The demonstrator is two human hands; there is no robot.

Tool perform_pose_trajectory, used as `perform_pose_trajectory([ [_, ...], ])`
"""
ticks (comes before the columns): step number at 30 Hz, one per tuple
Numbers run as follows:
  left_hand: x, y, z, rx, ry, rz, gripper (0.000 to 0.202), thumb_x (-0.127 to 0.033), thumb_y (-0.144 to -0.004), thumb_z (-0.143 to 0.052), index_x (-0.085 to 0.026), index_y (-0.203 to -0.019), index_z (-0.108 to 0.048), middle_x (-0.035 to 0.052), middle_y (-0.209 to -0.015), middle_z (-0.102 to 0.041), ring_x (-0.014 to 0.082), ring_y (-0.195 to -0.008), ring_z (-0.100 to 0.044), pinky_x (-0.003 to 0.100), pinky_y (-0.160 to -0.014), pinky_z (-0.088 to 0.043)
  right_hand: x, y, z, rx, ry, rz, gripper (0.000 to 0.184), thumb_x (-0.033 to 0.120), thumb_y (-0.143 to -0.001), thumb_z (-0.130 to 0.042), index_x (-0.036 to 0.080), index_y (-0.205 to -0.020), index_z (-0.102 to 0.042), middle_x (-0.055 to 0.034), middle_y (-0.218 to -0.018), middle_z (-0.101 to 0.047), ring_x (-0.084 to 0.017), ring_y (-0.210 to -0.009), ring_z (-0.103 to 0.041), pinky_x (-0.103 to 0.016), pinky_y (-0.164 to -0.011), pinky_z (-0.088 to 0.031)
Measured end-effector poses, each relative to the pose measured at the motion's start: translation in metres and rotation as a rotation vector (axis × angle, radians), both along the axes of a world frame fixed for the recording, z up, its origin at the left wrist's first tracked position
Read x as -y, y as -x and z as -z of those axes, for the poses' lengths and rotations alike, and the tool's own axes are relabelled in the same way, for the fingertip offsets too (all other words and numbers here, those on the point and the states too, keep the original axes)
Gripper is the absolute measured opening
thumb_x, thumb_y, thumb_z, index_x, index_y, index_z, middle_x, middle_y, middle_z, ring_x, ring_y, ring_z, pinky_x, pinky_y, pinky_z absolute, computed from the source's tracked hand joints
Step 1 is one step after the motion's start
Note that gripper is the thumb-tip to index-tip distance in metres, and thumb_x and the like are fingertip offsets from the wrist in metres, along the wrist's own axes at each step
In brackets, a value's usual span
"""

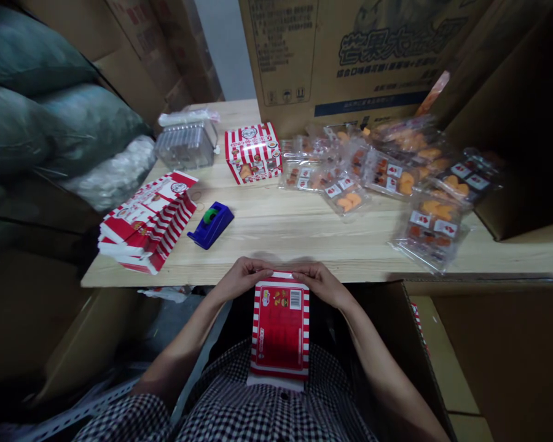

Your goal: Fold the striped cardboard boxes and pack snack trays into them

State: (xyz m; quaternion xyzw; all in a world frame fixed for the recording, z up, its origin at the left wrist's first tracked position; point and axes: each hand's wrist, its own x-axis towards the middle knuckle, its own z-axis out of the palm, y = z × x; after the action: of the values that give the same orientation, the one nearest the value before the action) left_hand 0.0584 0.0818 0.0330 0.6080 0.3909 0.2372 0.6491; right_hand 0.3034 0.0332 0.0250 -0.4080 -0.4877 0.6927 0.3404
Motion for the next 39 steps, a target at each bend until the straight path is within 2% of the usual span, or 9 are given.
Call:
perform_pose_trajectory([
  [6, 0.006, 0.002, -0.004, -0.014, -0.092, -0.002, 0.024, -0.035, -0.086, -0.068, -0.020, -0.099, -0.081, 0.0078, -0.083, -0.078, 0.0200, -0.070, -0.068, 0.026, -0.062, -0.051, 0.000, 0.002, 0.005, 0.015, -0.007, -0.003, 0.032, 0.050, -0.090, -0.065, 0.025, -0.105, -0.078, -0.0024, -0.087, -0.079, -0.020, -0.079, -0.072, -0.036, -0.078, -0.056],
  [12, 0.023, 0.007, -0.020, 0.023, -0.143, -0.011, 0.022, -0.033, -0.089, -0.065, -0.022, -0.098, -0.081, 0.0071, -0.087, -0.078, 0.0231, -0.080, -0.069, 0.028, -0.073, -0.051, 0.017, 0.006, 0.001, 0.035, -0.020, 0.012, 0.032, 0.050, -0.094, -0.061, 0.027, -0.108, -0.077, -0.0014, -0.091, -0.079, -0.021, -0.082, -0.072, -0.035, -0.080, -0.055],
  [16, 0.032, 0.008, -0.029, 0.013, -0.207, -0.027, 0.019, -0.030, -0.090, -0.064, -0.022, -0.094, -0.081, 0.0062, -0.084, -0.078, 0.0228, -0.078, -0.068, 0.028, -0.073, -0.051, 0.023, 0.005, -0.004, 0.088, -0.095, 0.032, 0.029, 0.048, -0.094, -0.061, 0.028, -0.107, -0.078, -0.0013, -0.095, -0.079, -0.022, -0.083, -0.072, -0.035, -0.079, -0.055],
  [22, 0.032, 0.004, -0.029, 0.052, -0.178, -0.155, 0.012, -0.030, -0.080, -0.074, -0.021, -0.076, -0.079, 0.0043, -0.073, -0.076, 0.0218, -0.068, -0.066, 0.026, -0.062, -0.047, 0.016, 0.006, -0.006, 0.165, -0.183, 0.008, 0.028, 0.045, -0.096, -0.058, 0.027, -0.105, -0.078, -0.0015, -0.092, -0.079, -0.021, -0.079, -0.070, -0.032, -0.072, -0.054],
  [26, 0.031, 0.004, -0.030, 0.039, -0.194, -0.131, 0.011, -0.029, -0.081, -0.073, -0.021, -0.077, -0.079, 0.0037, -0.070, -0.075, 0.0223, -0.069, -0.066, 0.026, -0.063, -0.048, 0.015, 0.006, -0.009, 0.139, -0.148, 0.015, 0.028, 0.046, -0.095, -0.060, 0.027, -0.104, -0.078, -0.0016, -0.090, -0.079, -0.021, -0.078, -0.071, -0.032, -0.070, -0.055],
  [29, 0.030, 0.007, -0.033, -0.021, -0.210, -0.045, 0.014, -0.028, -0.085, -0.069, -0.021, -0.083, -0.080, 0.0044, -0.075, -0.077, 0.0221, -0.071, -0.068, 0.026, -0.066, -0.048, 0.017, 0.003, -0.014, 0.094, -0.093, -0.030, 0.028, 0.047, -0.094, -0.062, 0.028, -0.108, -0.078, -0.0020, -0.099, -0.079, -0.023, -0.088, -0.072, -0.035, -0.076, -0.056],
  [32, 0.029, 0.011, -0.039, -0.037, -0.214, 0.021, 0.018, -0.027, -0.089, -0.065, -0.024, -0.096, -0.081, 0.0052, -0.088, -0.079, 0.0230, -0.077, -0.071, 0.027, -0.070, -0.050, 0.020, -0.001, -0.021, 0.082, -0.088, -0.070, 0.027, 0.044, -0.095, -0.062, 0.030, -0.113, -0.076, -0.0021, -0.108, -0.078, -0.026, -0.102, -0.071, -0.041, -0.088, -0.056],
  [35, 0.029, 0.016, -0.046, -0.072, -0.228, 0.097, 0.025, -0.025, -0.093, -0.059, -0.026, -0.110, -0.078, 0.0061, -0.101, -0.079, 0.0242, -0.087, -0.072, 0.029, -0.078, -0.051, 0.025, -0.003, -0.026, 0.087, -0.118, -0.076, 0.027, 0.041, -0.096, -0.059, 0.032, -0.118, -0.073, -0.0016, -0.117, -0.076, -0.027, -0.113, -0.068, -0.048, -0.103, -0.050],
  [39, 0.034, 0.021, -0.051, -0.082, -0.235, 0.122, 0.031, -0.019, -0.088, -0.066, -0.027, -0.116, -0.075, 0.0070, -0.114, -0.076, 0.0279, -0.105, -0.070, 0.034, -0.093, -0.049, 0.033, -0.003, -0.027, 0.152, -0.188, -0.063, 0.032, 0.036, -0.098, -0.059, 0.036, -0.129, -0.066, -0.0015, -0.131, -0.069, -0.027, -0.124, -0.062, -0.054, -0.112, -0.041],
])
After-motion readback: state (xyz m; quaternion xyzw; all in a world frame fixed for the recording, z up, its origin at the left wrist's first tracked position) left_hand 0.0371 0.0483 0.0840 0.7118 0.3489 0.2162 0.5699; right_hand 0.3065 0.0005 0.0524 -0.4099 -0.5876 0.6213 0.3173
